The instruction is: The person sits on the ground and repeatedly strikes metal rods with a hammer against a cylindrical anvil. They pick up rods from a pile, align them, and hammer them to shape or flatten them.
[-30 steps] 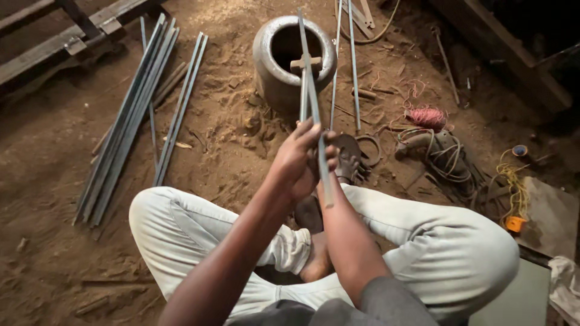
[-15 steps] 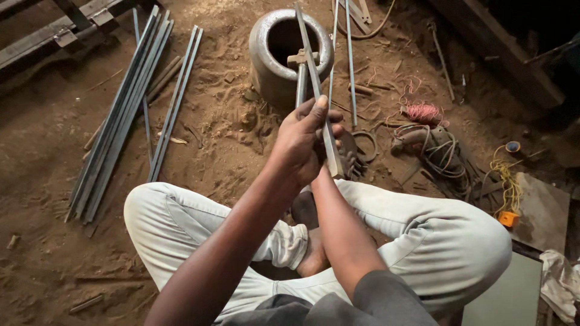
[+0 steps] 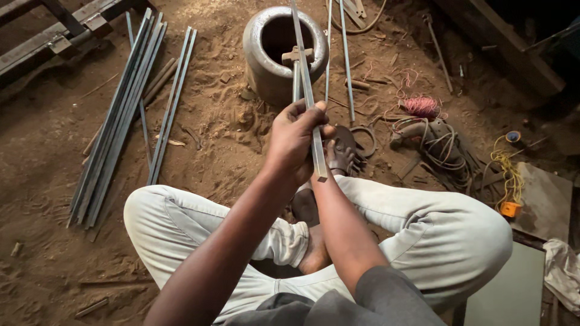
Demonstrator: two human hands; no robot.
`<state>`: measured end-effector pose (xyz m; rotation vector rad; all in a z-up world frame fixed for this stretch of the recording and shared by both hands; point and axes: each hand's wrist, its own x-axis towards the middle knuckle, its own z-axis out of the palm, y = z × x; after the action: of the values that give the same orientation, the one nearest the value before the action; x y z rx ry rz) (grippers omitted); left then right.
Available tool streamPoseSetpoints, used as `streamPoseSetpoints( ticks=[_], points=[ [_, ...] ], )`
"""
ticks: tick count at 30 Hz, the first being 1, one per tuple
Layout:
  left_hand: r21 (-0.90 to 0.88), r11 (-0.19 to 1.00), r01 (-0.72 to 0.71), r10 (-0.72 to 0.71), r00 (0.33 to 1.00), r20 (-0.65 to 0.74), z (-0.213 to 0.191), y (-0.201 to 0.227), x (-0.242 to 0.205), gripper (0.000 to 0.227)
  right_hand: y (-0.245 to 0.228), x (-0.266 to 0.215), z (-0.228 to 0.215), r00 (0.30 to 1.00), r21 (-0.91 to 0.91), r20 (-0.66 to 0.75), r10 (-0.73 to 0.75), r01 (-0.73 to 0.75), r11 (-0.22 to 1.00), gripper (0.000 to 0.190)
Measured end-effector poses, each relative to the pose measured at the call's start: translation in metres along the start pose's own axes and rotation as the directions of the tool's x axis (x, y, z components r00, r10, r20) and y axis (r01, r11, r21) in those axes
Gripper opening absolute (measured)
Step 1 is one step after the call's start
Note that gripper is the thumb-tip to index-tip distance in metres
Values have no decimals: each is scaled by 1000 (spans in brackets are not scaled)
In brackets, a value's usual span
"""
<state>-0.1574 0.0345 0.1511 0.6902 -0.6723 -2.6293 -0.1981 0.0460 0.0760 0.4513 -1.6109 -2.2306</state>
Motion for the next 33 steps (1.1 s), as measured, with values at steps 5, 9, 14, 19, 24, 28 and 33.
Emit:
streamPoseSetpoints(
  ticks=[5,9,14,19,24,28,33],
  points=[
    [-1,1000,6,-6,1000,-23,-1,0,-2,26,-2,0,1,1000,2,-19,5,-5,1000,41],
    [0,1000,7,-7,999,-31,-2,-1,-1,27,-4,1,2,1000,4,-14,9,-9,1000,44],
    [43,999,-16,18,999,-43,-14,-6,4,34,-8,0,-1,1000,1,-29,11,-11,1000,48],
    [94,995,-18,23,999,-45,-37,-16,4,30,-15,1,-5,997,-23,-73,11,-12,1000,52],
    [139,987,-76,79,997,-16,-42,-12,2,27,-32,9,-8,991,-69,-128,37,-46,997,56],
    [81,997,17,-10,997,-75,-26,-8,-3,29,-79,5,-2,966,-113,-226,123,-151,982,59],
    [125,991,42,-38,999,-35,-12,-6,-16,33,-165,24,18,780,-71,-451,434,-516,853,63]
  ],
)
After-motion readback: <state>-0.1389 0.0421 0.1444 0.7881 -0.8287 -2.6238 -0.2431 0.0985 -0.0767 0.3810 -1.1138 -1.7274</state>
